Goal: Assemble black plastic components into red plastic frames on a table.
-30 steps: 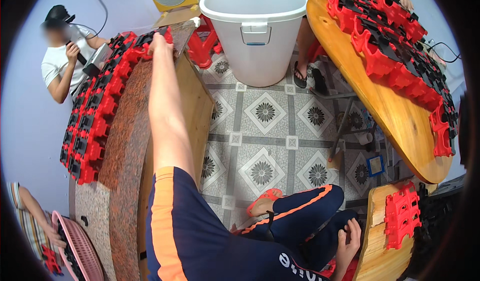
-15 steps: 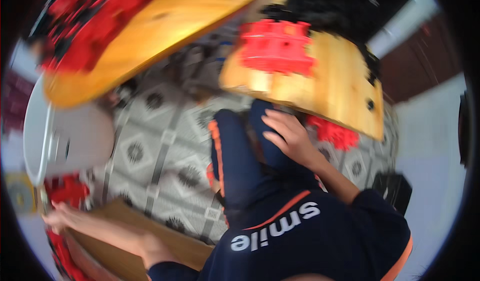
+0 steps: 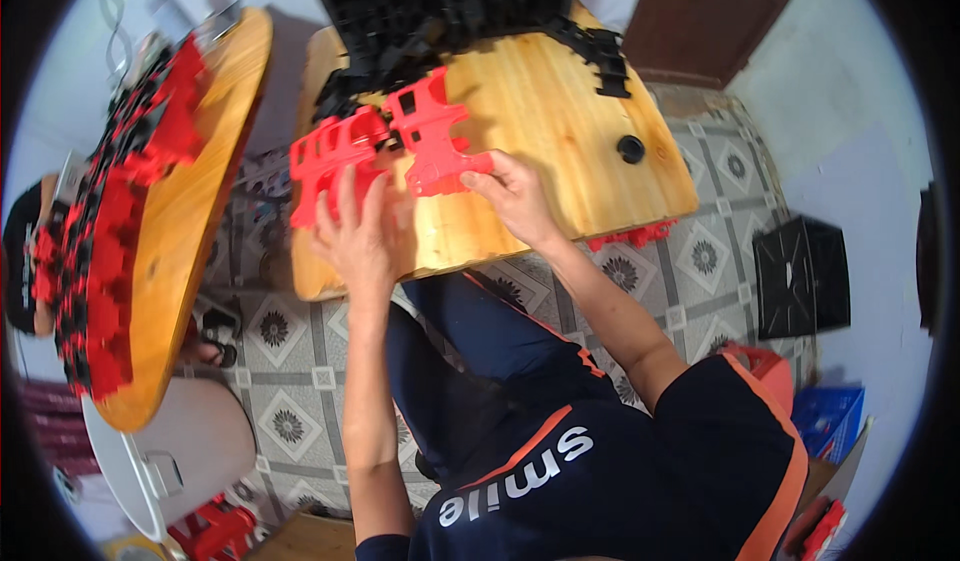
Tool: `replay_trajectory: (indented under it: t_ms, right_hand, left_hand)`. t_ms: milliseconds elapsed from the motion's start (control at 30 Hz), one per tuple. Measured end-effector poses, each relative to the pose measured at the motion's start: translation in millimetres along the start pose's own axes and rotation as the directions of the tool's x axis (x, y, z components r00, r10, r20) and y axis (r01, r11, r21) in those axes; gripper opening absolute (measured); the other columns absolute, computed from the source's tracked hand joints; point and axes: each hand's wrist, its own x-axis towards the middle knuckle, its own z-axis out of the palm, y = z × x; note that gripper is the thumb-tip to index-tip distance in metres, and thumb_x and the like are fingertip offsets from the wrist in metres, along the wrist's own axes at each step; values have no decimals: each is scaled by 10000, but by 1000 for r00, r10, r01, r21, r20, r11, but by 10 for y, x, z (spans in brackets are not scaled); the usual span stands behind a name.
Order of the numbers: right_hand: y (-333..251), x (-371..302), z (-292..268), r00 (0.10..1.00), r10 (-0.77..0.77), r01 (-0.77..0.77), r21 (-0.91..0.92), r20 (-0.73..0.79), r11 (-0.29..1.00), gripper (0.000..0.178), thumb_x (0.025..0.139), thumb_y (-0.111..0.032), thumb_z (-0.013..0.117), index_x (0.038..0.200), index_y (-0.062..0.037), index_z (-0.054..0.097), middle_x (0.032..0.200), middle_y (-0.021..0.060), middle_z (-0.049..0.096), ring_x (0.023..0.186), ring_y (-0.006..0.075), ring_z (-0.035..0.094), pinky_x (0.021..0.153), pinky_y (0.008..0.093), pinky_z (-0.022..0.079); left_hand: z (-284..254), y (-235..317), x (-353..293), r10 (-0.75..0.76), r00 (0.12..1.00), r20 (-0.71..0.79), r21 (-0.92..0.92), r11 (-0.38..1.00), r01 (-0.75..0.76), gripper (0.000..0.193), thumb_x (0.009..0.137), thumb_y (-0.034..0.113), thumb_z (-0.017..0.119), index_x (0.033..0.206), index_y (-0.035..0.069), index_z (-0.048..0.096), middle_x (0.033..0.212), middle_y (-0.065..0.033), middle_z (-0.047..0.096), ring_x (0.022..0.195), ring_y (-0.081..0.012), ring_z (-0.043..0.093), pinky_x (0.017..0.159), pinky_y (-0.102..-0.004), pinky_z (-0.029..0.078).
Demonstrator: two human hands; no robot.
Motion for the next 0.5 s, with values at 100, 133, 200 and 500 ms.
replay_trajectory:
  t_ms: [100,133,200,500]
  right_hand:
    - [-339,-260,-507,957,-289,255,-499,10,828,155,879,-134,684,969,-11,660,893,91,670,839,227,655,794,326,516]
    - [-411,-327,-642,956,-294,240,-520,-22,820,155,879,-134,684,969,-11,660,893,91,670,839,227,655,794,326,516]
    - [-580,-431,-689,701,-538,701,-591,468,399,153,824,-143,730,909,-25,683,926,104,682,869,235,667,824,391,537]
    - [-263,1022,-2057,812,-536,-165,-972,-232,169,440,835,-338,729,1149,-40,649,1120,165,617,1036,351,575,847,411,493]
  left_hand:
    - [-303,325,66,47,999,26,-120,992,-44,673,794,311,725,1415,247,475,1543,-93,330,1360,-404,344,1093,-569,235]
    - [-451,601,114,-12,999,41,-378,925,27,751,814,346,722,1479,208,401,1550,-122,308,1369,-406,337,1099,-546,248]
    - [-623,932,112,-13,984,176,-958,226,174,1006,878,319,697,1563,101,-7,1537,-249,223,1364,-333,351,1090,-444,318]
    - [-264,1170,-161,-24,696,718,-595,-539,595,740,904,207,638,1511,130,220,1259,-72,527,1215,-225,498,1015,-411,453]
